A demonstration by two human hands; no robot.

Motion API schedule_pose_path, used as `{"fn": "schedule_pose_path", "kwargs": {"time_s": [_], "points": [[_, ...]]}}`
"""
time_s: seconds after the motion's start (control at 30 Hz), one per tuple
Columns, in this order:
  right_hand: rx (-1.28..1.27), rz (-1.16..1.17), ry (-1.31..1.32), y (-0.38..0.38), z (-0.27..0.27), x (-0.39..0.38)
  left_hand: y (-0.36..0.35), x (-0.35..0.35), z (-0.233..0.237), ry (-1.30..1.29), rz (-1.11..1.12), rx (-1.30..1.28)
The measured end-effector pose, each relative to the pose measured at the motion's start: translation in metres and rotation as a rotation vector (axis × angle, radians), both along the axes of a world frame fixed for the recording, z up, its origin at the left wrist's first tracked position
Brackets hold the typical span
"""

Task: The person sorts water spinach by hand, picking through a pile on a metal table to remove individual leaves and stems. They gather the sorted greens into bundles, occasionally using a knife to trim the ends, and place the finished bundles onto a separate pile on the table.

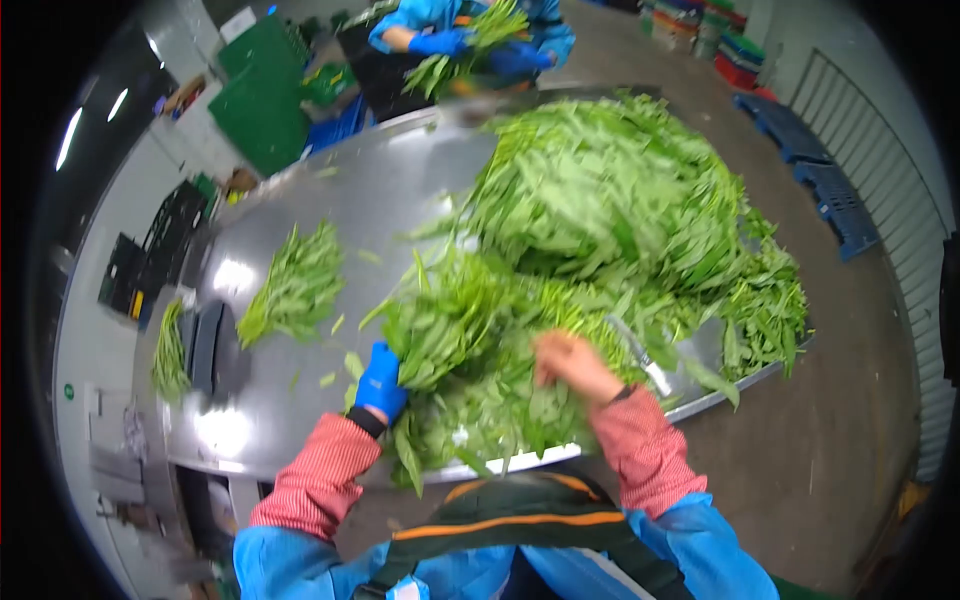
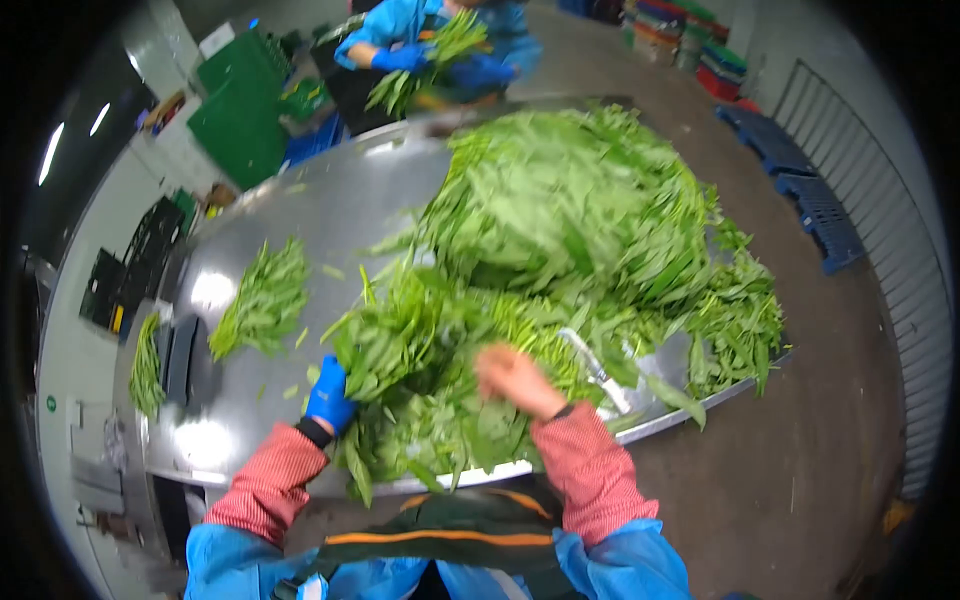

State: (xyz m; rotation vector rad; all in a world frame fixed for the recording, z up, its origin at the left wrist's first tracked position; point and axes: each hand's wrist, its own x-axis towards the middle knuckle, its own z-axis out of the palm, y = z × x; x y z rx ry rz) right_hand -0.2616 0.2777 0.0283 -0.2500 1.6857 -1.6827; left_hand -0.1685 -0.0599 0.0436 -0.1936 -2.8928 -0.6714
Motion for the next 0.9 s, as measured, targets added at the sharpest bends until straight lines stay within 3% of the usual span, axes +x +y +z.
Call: {"fn": "schedule_pose_path", "kwargs": {"time_s": [0.07, 0.17, 0.27, 0.33, 0.4, 0.47, 0.57, 0.67, 0.77, 0.8, 0.87, 0.9], "points": [[-0.008, -0.272, 0.361, -0.009, -0.016, -0.022, 0.018, -0.001, 0.013, 0.084, 0.048, 0.090], [0.160, -0.252, 0.322, -0.047, 0.029, -0.004, 0.025, -0.001, 0.011, 0.069, 0.075, 0.165], [-0.187, -0.139, 0.353, -0.059, 0.004, 0.006, 0.019, 0.004, 0.009, 0.050, 0.137, 0.239], [-0.245, -0.329, 0.152, -0.041, 0.030, 0.000, 0.012, 0.007, 0.008, 0.097, 0.158, 0.240], [-0.309, -0.381, 0.171, -0.028, 0.023, -0.021, 0.007, 0.009, 0.009, 0.142, 0.169, 0.240], [-0.214, -0.428, 0.130, -0.047, 0.051, -0.020, 0.016, 0.007, 0.014, 0.155, 0.151, 0.155], [-0.039, -0.138, 0.098, -0.088, 0.039, -0.008, 0.032, 0.003, 0.011, 0.128, 0.156, 0.043], [-0.239, -0.201, 0.373, -0.092, 0.023, 0.006, 0.010, 0.004, -0.030, -0.031, 0.191, 0.557], [-0.122, -0.240, 0.526, -0.074, 0.037, 0.009, 0.011, 0.006, -0.017, -0.205, 0.152, 0.760], [-0.173, -0.228, 0.474, -0.073, 0.027, 0.001, 0.014, 0.006, -0.010, -0.242, 0.126, 0.813], [-0.084, -0.280, 0.169, -0.053, 0.057, -0.008, -0.004, 0.011, -0.016, -0.319, 0.073, 0.777], [-0.227, -0.299, 0.226, -0.046, 0.050, -0.018, -0.009, 0.013, -0.011, -0.343, 0.048, 0.744]]}}
